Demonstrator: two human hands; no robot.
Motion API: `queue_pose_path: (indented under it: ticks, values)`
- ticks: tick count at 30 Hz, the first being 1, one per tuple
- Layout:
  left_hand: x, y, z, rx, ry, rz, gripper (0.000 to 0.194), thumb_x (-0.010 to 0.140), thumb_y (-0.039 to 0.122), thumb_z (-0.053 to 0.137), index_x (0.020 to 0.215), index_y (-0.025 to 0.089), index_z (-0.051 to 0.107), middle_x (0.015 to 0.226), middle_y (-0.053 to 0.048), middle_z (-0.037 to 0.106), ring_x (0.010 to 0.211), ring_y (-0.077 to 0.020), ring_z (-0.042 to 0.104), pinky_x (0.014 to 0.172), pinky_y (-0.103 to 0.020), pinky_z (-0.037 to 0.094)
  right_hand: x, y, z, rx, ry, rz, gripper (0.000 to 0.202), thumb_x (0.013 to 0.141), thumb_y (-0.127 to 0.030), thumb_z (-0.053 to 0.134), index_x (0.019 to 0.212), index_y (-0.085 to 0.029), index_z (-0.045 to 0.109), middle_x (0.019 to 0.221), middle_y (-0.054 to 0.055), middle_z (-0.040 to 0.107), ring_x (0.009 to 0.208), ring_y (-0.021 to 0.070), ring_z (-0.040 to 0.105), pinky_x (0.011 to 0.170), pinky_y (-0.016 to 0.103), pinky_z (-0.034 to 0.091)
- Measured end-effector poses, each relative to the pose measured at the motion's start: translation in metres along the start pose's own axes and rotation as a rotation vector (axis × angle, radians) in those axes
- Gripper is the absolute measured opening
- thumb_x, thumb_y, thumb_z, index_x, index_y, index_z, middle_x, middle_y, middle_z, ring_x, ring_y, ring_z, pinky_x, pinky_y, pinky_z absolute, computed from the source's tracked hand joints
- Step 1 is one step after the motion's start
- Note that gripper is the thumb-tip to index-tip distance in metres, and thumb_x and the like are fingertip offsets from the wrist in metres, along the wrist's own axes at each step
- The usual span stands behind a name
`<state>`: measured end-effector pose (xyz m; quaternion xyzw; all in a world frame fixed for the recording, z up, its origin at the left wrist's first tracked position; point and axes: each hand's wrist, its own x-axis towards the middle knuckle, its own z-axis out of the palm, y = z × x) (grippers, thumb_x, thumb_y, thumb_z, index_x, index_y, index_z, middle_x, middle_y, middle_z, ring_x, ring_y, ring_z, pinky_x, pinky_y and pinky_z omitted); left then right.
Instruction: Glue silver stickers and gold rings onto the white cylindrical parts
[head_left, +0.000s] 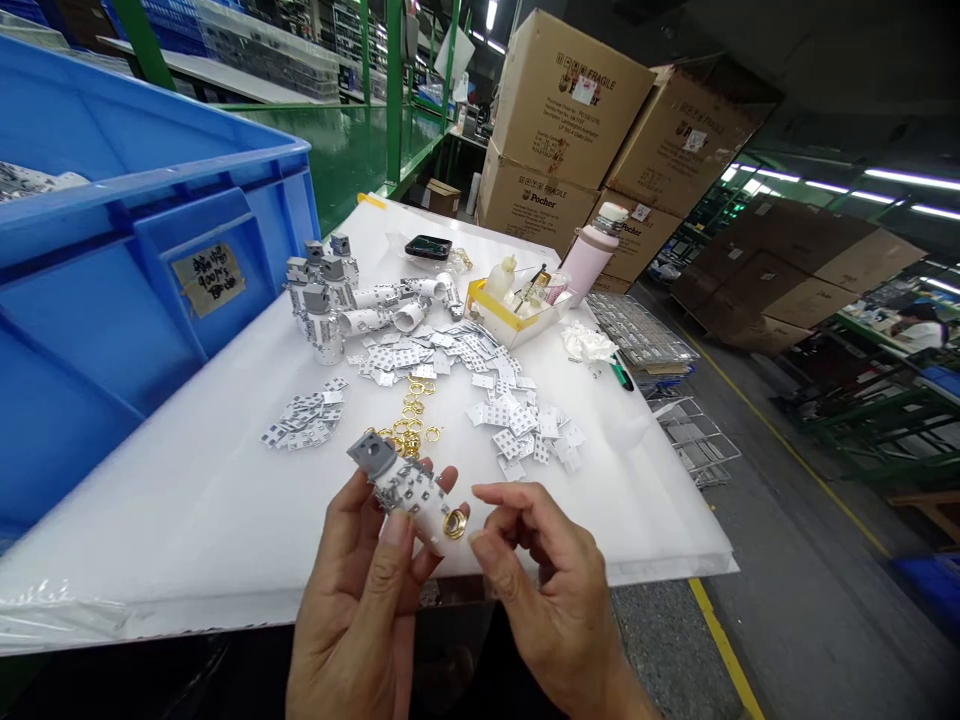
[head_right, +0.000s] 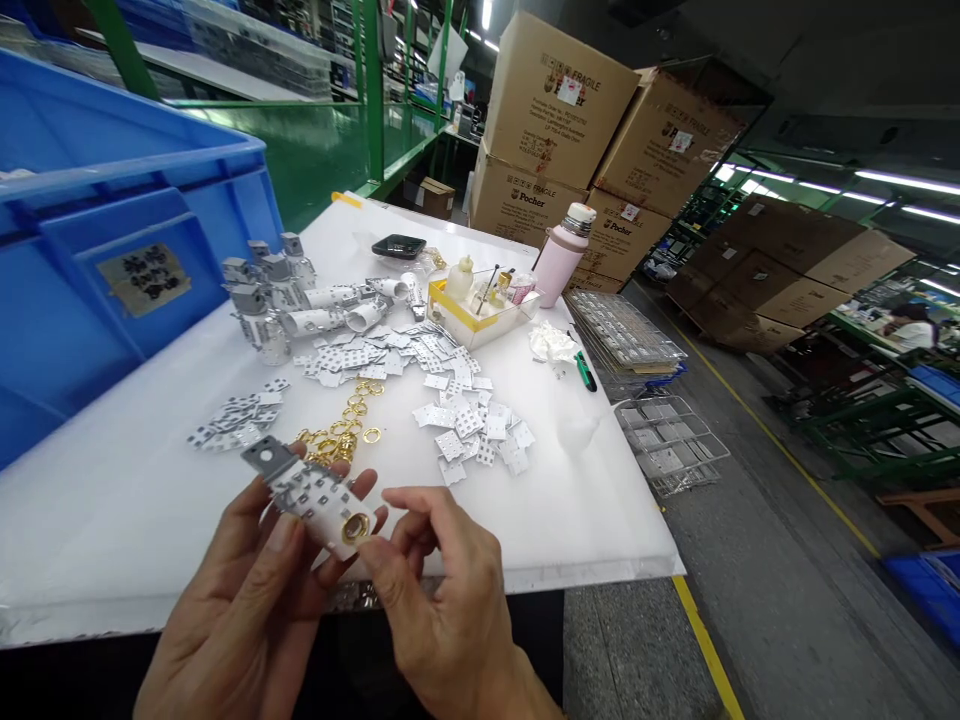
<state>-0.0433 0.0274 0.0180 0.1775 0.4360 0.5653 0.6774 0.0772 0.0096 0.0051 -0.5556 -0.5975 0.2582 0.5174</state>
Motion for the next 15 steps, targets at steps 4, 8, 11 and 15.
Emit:
queue_pose_path:
  ticks: [4, 8, 11, 15]
  values:
    - [0.004, 0.005, -0.002, 0.026, 0.003, -0.054, 0.058, 0.082, 0.038, 0.074, 0.137, 0.034, 0.055, 0.122, -0.004, 0.074, 0.113, -0.0285, 0.069, 0.080, -0.032, 0.063, -0.001, 0.012, -0.028, -0.078, 0.184, 0.030, 0.014, 0.094, -0.028, 0.061, 0.101, -0.021, 0.070, 0.067, -0.002, 0.061, 0.058, 0.0116, 0.058, 0.053, 0.021, 0.048]
    - [0.011, 0.010, 0.005, 0.055, -0.029, -0.059, 0.074, 0.074, 0.045, 0.079, 0.141, 0.031, 0.053, 0.114, -0.007, 0.076, 0.107, -0.0322, 0.071, 0.088, -0.044, 0.061, 0.025, 0.019, -0.060, -0.135, 0.370, 0.017, 0.015, 0.094, -0.031, 0.062, 0.092, -0.018, 0.070, 0.062, -0.003, 0.057, 0.053, 0.0107, 0.053, 0.050, 0.022, 0.045]
    - [0.015, 0.016, 0.019, 0.051, -0.078, -0.024, 0.077, 0.072, 0.048, 0.079, 0.142, 0.030, 0.053, 0.109, -0.007, 0.076, 0.104, -0.0326, 0.072, 0.092, -0.048, 0.059, 0.078, 0.021, -0.070, -0.128, 0.386, -0.083, 0.015, 0.093, -0.030, 0.062, 0.091, -0.016, 0.068, 0.067, -0.002, 0.058, 0.053, 0.0100, 0.050, 0.051, 0.024, 0.043]
    - [0.017, 0.029, 0.036, 0.052, -0.137, 0.024, 0.077, 0.072, 0.048, 0.079, 0.142, 0.031, 0.053, 0.108, -0.007, 0.076, 0.104, -0.0324, 0.072, 0.091, -0.048, 0.059, 0.180, 0.025, -0.067, -0.129, 0.428, -0.153, 0.007, 0.088, -0.019, 0.064, 0.092, -0.014, 0.065, 0.080, 0.003, 0.064, 0.065, 0.0122, 0.057, 0.055, 0.025, 0.044]
